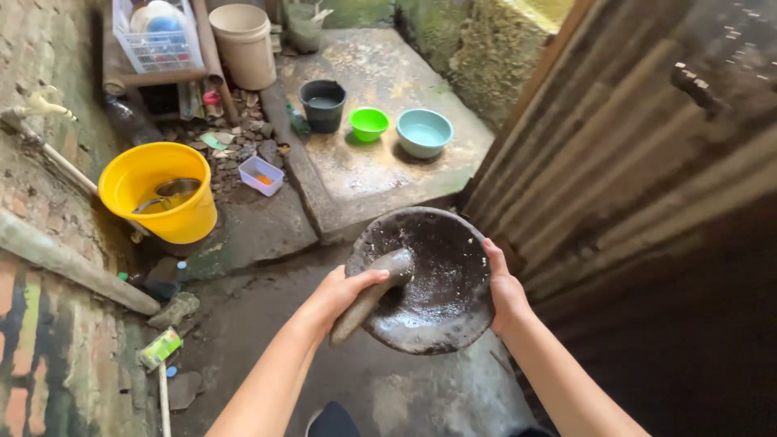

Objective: Stirring a vegetable dish in a pan and then washing a stone mortar and pestle in an outdoor washing area.

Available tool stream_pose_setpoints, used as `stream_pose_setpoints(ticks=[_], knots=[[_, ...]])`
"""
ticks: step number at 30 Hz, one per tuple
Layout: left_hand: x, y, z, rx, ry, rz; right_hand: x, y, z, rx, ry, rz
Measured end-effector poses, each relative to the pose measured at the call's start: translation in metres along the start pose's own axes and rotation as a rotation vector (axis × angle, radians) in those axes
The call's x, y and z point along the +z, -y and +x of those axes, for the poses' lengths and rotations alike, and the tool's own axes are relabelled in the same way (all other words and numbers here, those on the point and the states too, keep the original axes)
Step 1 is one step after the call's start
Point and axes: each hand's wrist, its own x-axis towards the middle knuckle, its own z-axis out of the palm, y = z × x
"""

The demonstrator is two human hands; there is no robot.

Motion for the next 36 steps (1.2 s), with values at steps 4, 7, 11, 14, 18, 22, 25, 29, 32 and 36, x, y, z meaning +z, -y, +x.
stream_pose_setpoints(ticks=[4,7,11,14,18,22,25,29,32,36], knots=[[-0.051,-0.002,0.110,0.098,-0.008,0.020,0.054,0.033,0.086,0.053,-0.058,-0.097],[-0.084,-0.037,0.161,0.077,-0.035,-0.006,0.105,0.053,0.148,0.073,-0.016,-0.074],[-0.137,-0.106,0.237,0.081,-0.068,-0.009,0.175,0.087,0.241,0.063,0.026,-0.074],[-0.170,-0.153,0.291,0.024,-0.100,0.069,0.220,0.112,0.295,0.092,0.026,-0.069],[-0.199,-0.209,0.348,-0.041,-0.211,0.076,0.275,0.148,0.362,0.085,0.032,-0.077],[-0.231,-0.239,0.427,0.021,-0.165,0.026,0.322,0.184,0.433,0.115,0.061,-0.067],[-0.250,-0.256,0.493,0.131,-0.077,-0.058,0.351,0.215,0.491,0.114,0.069,-0.093],[-0.256,-0.308,0.571,-0.013,-0.251,0.000,0.384,0.257,0.591,0.142,0.118,-0.125],[-0.262,-0.351,0.647,-0.049,-0.352,-0.025,0.412,0.300,0.680,0.101,0.196,-0.128],[-0.262,-0.397,0.734,-0.006,-0.378,-0.101,0.449,0.374,0.769,0.127,0.169,-0.218]])
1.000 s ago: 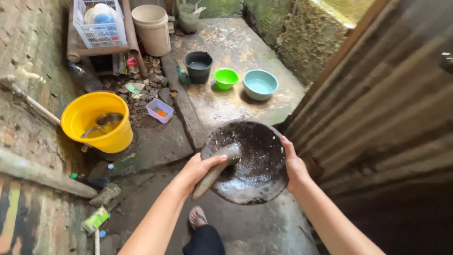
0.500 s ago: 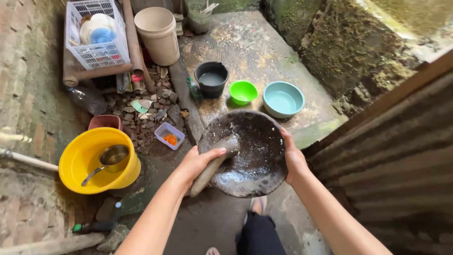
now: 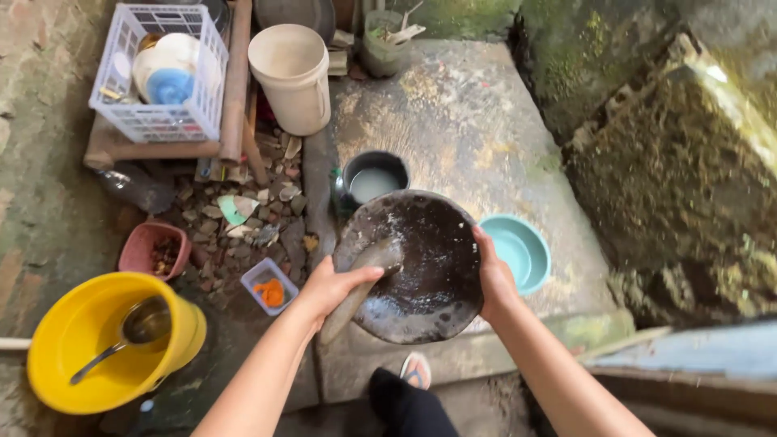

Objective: Stirring a vegetable dish in a pan and then washing a stone mortar and pestle in an outdoor washing area.

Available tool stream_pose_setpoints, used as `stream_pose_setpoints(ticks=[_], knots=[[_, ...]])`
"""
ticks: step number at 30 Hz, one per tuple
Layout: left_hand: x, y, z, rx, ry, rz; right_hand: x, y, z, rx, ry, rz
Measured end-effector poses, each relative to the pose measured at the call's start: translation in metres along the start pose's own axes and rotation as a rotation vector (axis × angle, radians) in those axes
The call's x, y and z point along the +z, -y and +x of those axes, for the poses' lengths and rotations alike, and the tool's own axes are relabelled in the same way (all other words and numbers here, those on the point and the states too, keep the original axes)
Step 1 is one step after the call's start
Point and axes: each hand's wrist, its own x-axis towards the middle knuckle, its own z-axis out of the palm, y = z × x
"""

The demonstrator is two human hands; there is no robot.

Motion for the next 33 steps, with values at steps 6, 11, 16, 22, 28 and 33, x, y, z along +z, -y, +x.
stream_pose_setpoints(ticks=[6,11,16,22,28,33], knots=[[0.034,-0.060,0.096,-0.023,-0.026,-0.074,0.022,0.107,0.077,0.063,0.048,-0.041],[0.036,-0.090,0.162,-0.009,-0.028,-0.073,0.039,0.139,0.141,0.029,0.047,-0.081],[0.010,-0.099,0.223,-0.037,-0.002,-0.016,0.062,0.127,0.194,0.074,-0.007,-0.022],[-0.030,-0.054,0.290,-0.139,0.019,0.169,0.079,0.057,0.260,0.117,-0.083,-0.006],[-0.058,0.064,0.362,-0.394,-0.103,0.369,0.063,-0.058,0.365,0.228,-0.088,-0.093],[-0.075,0.232,0.428,-0.347,-0.231,0.240,0.040,-0.176,0.470,0.199,0.039,-0.178]])
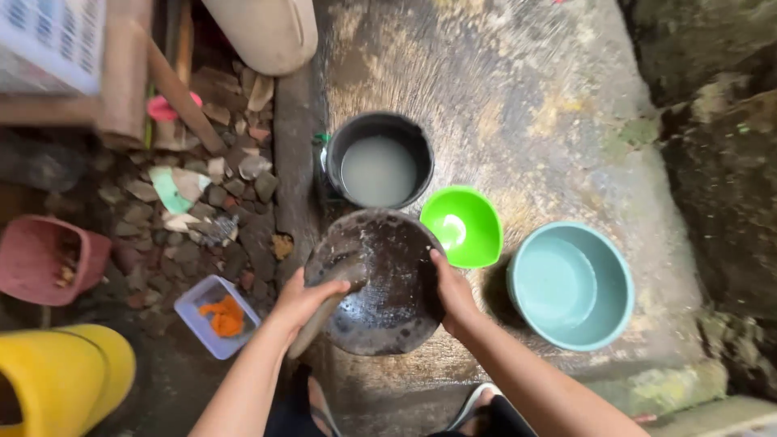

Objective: Stirring a vegetable dish in a pan and then washing a stone mortar and pestle in an outdoor washing area.

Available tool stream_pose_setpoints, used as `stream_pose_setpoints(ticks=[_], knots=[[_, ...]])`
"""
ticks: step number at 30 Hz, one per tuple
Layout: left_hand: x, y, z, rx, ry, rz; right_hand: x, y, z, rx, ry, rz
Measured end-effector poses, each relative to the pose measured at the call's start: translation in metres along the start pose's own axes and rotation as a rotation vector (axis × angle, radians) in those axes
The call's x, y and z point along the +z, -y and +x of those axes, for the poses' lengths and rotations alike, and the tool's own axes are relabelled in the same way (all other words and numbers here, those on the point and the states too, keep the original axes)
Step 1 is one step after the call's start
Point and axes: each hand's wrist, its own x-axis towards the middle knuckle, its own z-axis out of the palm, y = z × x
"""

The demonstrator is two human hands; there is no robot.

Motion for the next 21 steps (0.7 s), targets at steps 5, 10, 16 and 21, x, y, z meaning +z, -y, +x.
stream_pose_setpoints(ticks=[5,10,16,21], knots=[[0.046,0.096,0.080,-0.068,-0.049,-0.036,-0.014,-0.098,0.102,0.065,0.052,-0.018],[0.090,0.189,0.173,-0.020,-0.080,-0.140,-0.028,-0.185,0.222,-0.016,0.061,-0.090],[0.124,0.211,0.241,-0.011,0.014,-0.151,-0.040,-0.211,0.298,-0.006,0.032,-0.108],[0.138,0.173,0.245,-0.055,0.022,-0.126,-0.050,-0.196,0.320,-0.116,-0.036,-0.256]])
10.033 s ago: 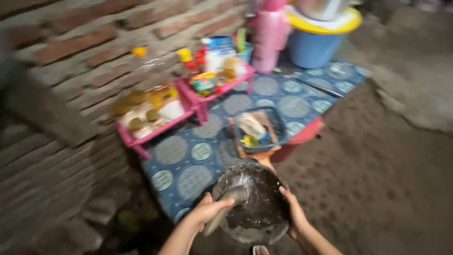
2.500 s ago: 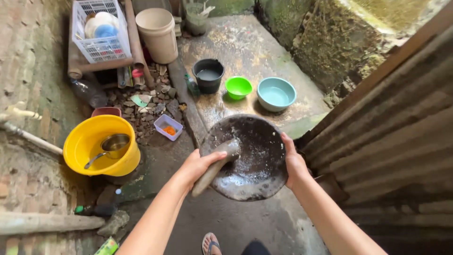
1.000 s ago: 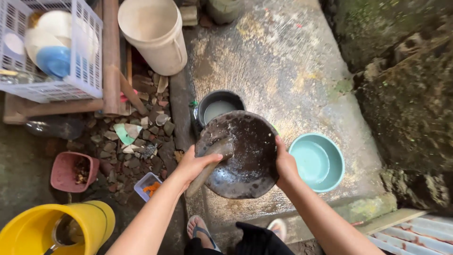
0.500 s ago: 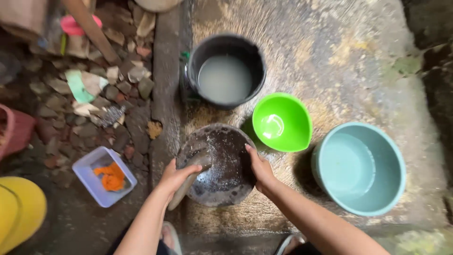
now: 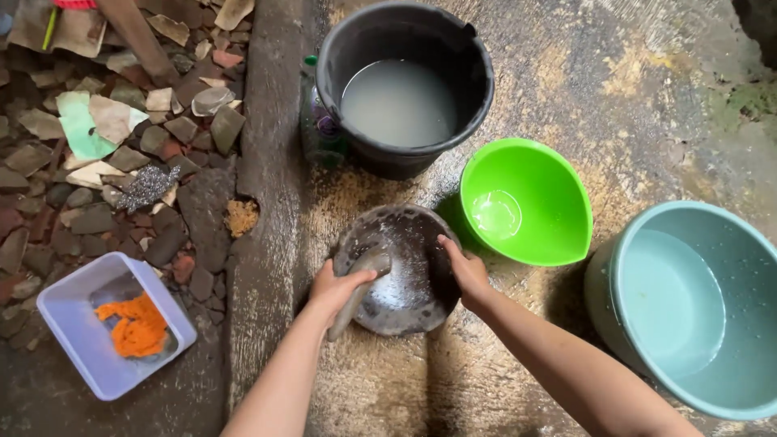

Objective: Stirring a vegetable dish in a pan and then washing a stone mortar and pestle in an outdoor washing area.

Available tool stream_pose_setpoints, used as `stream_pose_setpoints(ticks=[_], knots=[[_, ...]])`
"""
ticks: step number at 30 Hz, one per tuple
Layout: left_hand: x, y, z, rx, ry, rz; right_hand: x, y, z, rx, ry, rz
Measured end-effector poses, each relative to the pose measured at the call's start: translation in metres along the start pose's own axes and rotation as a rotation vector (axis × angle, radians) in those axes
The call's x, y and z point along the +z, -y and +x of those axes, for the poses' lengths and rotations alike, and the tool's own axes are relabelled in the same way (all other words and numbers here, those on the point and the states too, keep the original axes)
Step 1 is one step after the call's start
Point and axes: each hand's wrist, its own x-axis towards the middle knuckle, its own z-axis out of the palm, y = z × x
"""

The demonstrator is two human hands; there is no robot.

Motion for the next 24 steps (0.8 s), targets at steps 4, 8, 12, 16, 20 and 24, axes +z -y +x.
stream_pose_setpoints(ticks=[4,8,12,16,20,24], knots=[[0.016,0.011,0.040,0.034,-0.043,0.094,-0.013,-0.002,0.035,0.031,-0.127,-0.205],[0.021,-0.005,0.039,0.012,-0.035,0.063,-0.022,0.001,0.053,0.052,-0.148,-0.204],[0.030,0.004,0.060,0.079,-0.130,0.139,-0.037,0.014,0.068,0.011,-0.110,-0.257],[0.030,-0.003,0.051,0.067,-0.102,0.103,-0.059,0.064,0.056,-0.007,-0.015,-0.444],[0.030,-0.005,0.048,0.070,-0.115,0.085,-0.102,0.096,0.058,-0.245,-0.082,-0.557],[0.032,-0.001,0.048,0.093,-0.129,0.033,-0.151,0.116,0.016,-0.402,-0.236,-1.269]])
